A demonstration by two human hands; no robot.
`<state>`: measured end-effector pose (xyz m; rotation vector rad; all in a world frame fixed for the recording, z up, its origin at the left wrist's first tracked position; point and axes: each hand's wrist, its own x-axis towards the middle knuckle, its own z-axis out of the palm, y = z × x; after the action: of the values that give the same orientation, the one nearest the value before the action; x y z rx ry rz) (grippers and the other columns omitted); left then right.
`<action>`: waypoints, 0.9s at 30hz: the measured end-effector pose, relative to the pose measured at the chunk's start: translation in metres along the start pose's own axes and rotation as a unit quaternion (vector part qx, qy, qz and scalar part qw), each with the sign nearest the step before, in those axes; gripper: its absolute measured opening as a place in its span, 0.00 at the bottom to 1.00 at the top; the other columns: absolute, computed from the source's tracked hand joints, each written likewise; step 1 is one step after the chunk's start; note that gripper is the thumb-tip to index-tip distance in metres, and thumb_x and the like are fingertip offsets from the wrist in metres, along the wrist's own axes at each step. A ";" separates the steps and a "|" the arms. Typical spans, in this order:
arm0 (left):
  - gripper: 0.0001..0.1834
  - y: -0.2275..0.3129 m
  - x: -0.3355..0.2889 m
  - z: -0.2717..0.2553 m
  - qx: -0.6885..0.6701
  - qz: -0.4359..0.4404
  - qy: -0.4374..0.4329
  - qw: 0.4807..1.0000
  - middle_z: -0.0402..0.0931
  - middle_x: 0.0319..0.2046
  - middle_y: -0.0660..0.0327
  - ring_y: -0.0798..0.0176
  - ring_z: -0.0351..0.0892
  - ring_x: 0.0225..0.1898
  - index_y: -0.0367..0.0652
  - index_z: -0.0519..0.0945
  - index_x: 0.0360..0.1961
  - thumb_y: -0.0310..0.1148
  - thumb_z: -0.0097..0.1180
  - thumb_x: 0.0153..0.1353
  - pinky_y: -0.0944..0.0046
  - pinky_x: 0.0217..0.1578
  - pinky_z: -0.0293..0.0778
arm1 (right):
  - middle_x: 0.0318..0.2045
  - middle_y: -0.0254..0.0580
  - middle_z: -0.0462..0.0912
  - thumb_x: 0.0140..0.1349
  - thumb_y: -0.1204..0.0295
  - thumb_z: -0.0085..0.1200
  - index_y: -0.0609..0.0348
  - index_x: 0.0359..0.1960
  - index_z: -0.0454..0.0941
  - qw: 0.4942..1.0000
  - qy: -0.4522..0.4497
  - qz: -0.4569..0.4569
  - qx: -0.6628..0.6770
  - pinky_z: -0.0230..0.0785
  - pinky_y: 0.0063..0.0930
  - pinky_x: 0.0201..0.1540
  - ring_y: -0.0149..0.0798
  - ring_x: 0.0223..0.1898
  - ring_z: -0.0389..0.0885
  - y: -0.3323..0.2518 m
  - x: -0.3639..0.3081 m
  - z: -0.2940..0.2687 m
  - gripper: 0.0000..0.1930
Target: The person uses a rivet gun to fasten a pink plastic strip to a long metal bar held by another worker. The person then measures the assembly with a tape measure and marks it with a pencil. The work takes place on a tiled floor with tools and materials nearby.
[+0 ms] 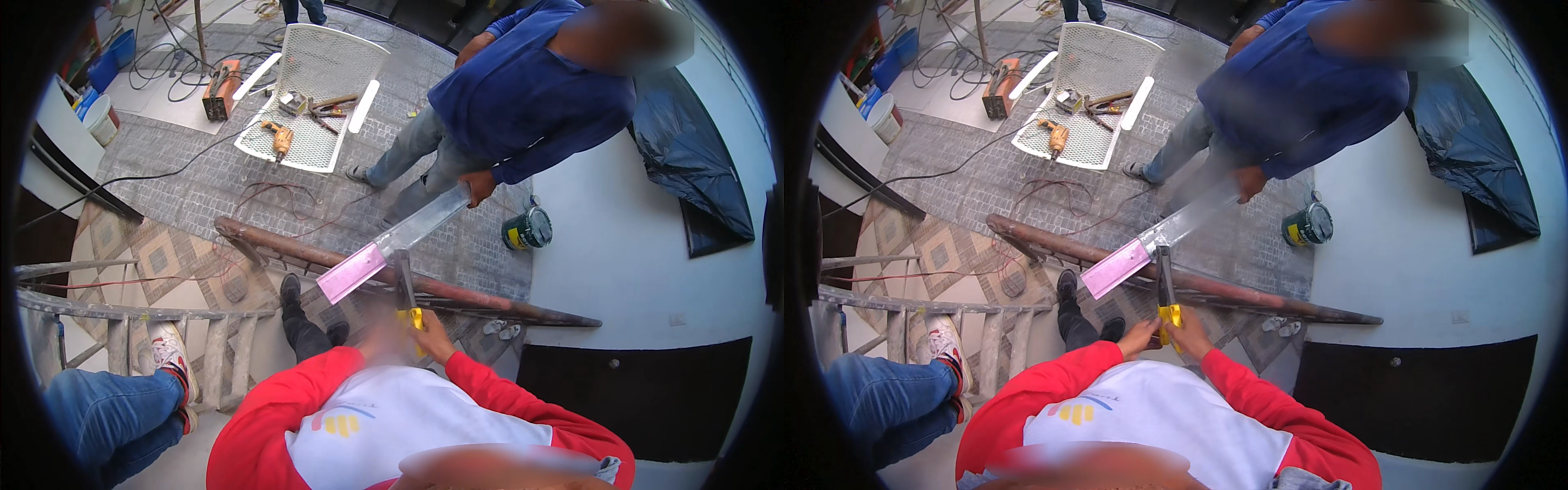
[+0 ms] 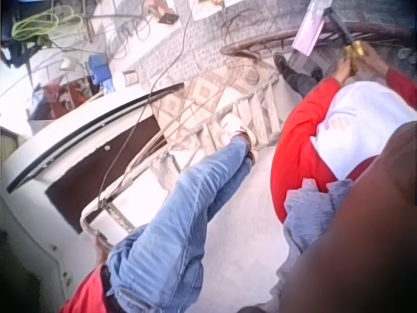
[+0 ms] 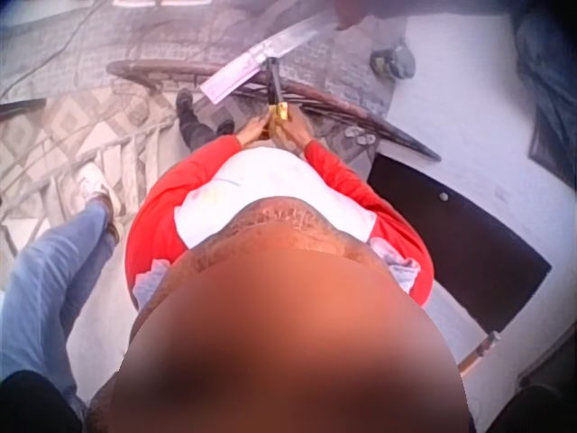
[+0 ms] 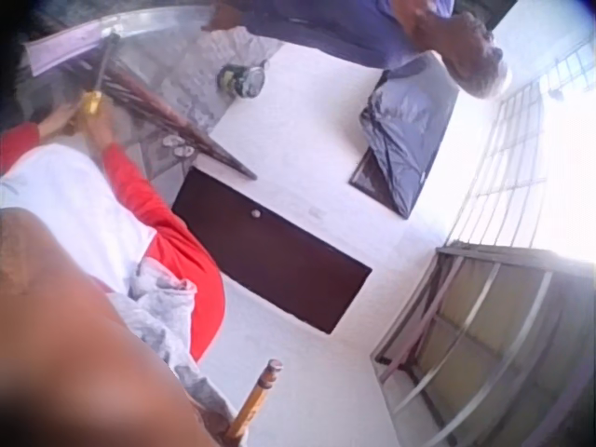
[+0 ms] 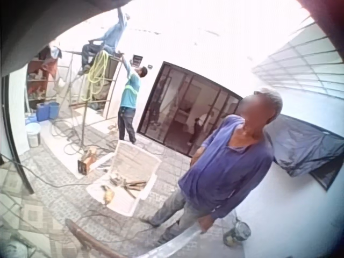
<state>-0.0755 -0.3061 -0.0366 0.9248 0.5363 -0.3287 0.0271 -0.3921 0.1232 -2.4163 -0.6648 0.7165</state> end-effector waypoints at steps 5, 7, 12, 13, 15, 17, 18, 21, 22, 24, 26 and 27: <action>0.45 0.029 -0.043 0.004 -0.213 -0.056 -0.129 0.967 0.64 0.68 0.52 0.56 0.66 0.69 0.46 0.58 0.75 0.64 0.55 0.69 0.49 0.65 0.67 | 0.45 0.37 0.82 0.64 0.47 0.65 0.57 0.54 0.77 0.942 -0.162 0.195 0.219 0.75 0.30 0.45 0.35 0.42 0.82 -0.002 0.017 -0.004 0.28; 0.53 0.042 -0.049 0.003 -0.065 -0.023 -0.163 0.984 0.59 0.71 0.52 0.56 0.61 0.71 0.50 0.49 0.78 0.67 0.59 0.63 0.47 0.66 0.65 | 0.46 0.34 0.81 0.63 0.44 0.64 0.54 0.54 0.78 0.907 -0.201 0.244 0.278 0.76 0.29 0.44 0.33 0.41 0.82 -0.009 0.020 -0.008 0.29; 0.66 0.059 -0.057 0.012 0.114 0.017 -0.159 0.981 0.59 0.70 0.49 0.53 0.60 0.72 0.43 0.43 0.77 0.65 0.70 0.53 0.49 0.68 0.63 | 0.40 0.37 0.80 0.62 0.40 0.64 0.58 0.51 0.77 0.886 -0.216 0.251 0.323 0.73 0.32 0.43 0.34 0.40 0.79 -0.010 0.018 0.001 0.33; 0.65 0.063 -0.057 0.016 0.132 0.045 -0.144 0.980 0.61 0.69 0.47 0.52 0.62 0.72 0.40 0.45 0.77 0.64 0.72 0.53 0.50 0.68 0.64 | 0.40 0.37 0.80 0.62 0.40 0.64 0.58 0.51 0.77 0.889 -0.212 0.253 0.318 0.73 0.32 0.43 0.34 0.40 0.79 -0.008 0.019 0.005 0.33; 0.64 0.070 -0.061 0.021 0.144 0.068 -0.125 0.979 0.63 0.67 0.45 0.50 0.64 0.70 0.34 0.49 0.74 0.61 0.74 0.52 0.52 0.68 0.65 | 0.40 0.38 0.80 0.61 0.40 0.65 0.58 0.51 0.77 0.894 -0.202 0.246 0.314 0.73 0.32 0.43 0.34 0.41 0.79 -0.002 0.020 0.010 0.33; 0.62 0.077 -0.065 0.024 0.132 0.056 -0.118 0.983 0.66 0.65 0.43 0.48 0.67 0.68 0.30 0.54 0.72 0.59 0.76 0.50 0.54 0.67 0.66 | 0.42 0.35 0.83 0.63 0.44 0.65 0.57 0.53 0.79 0.906 -0.206 0.211 0.304 0.74 0.30 0.44 0.33 0.39 0.81 0.004 0.023 0.011 0.30; 0.62 0.079 -0.066 0.025 0.136 0.051 -0.098 0.985 0.67 0.65 0.43 0.48 0.68 0.68 0.29 0.56 0.71 0.58 0.77 0.50 0.54 0.67 0.66 | 0.44 0.33 0.84 0.63 0.46 0.65 0.57 0.54 0.80 0.913 -0.204 0.199 0.290 0.75 0.30 0.44 0.32 0.39 0.82 0.006 0.024 0.012 0.29; 0.58 0.075 -0.067 0.025 0.134 0.060 -0.043 0.988 0.70 0.62 0.43 0.48 0.71 0.65 0.29 0.61 0.68 0.56 0.78 0.48 0.54 0.65 0.68 | 0.42 0.34 0.85 0.63 0.48 0.66 0.57 0.51 0.82 0.934 -0.182 0.168 0.259 0.75 0.31 0.45 0.31 0.40 0.82 0.013 0.027 0.018 0.27; 0.57 0.072 -0.064 0.023 0.122 0.071 -0.030 0.989 0.72 0.61 0.43 0.48 0.73 0.64 0.28 0.63 0.66 0.54 0.79 0.47 0.54 0.64 0.70 | 0.40 0.34 0.85 0.61 0.49 0.68 0.59 0.49 0.83 0.937 -0.168 0.151 0.269 0.75 0.30 0.44 0.32 0.39 0.83 0.015 0.028 0.022 0.26; 0.45 0.059 -0.059 0.023 0.139 0.084 0.059 0.985 0.79 0.52 0.44 0.48 0.80 0.55 0.27 0.71 0.57 0.46 0.79 0.45 0.54 0.56 0.75 | 0.34 0.35 0.85 0.58 0.53 0.72 0.60 0.42 0.83 0.962 -0.066 0.153 0.219 0.76 0.29 0.36 0.31 0.32 0.83 0.019 0.028 0.034 0.23; 0.37 0.048 -0.052 0.026 0.176 0.063 0.124 0.975 0.80 0.47 0.43 0.48 0.81 0.50 0.29 0.74 0.53 0.40 0.76 0.46 0.53 0.53 0.76 | 0.30 0.34 0.83 0.57 0.54 0.73 0.59 0.36 0.82 0.961 -0.031 0.132 0.239 0.74 0.29 0.32 0.29 0.28 0.79 0.023 0.031 0.047 0.21; 0.40 0.045 -0.051 0.024 0.191 0.065 0.128 0.971 0.80 0.48 0.42 0.48 0.80 0.51 0.28 0.73 0.55 0.42 0.77 0.46 0.53 0.55 0.74 | 0.31 0.34 0.83 0.58 0.54 0.72 0.59 0.38 0.82 0.968 -0.024 0.153 0.200 0.74 0.29 0.33 0.29 0.29 0.80 0.023 0.033 0.053 0.21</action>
<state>-0.0880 -0.2984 0.0341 1.3814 0.6575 -0.1953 0.0267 -0.3718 0.0597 -2.1462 -0.1392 0.9362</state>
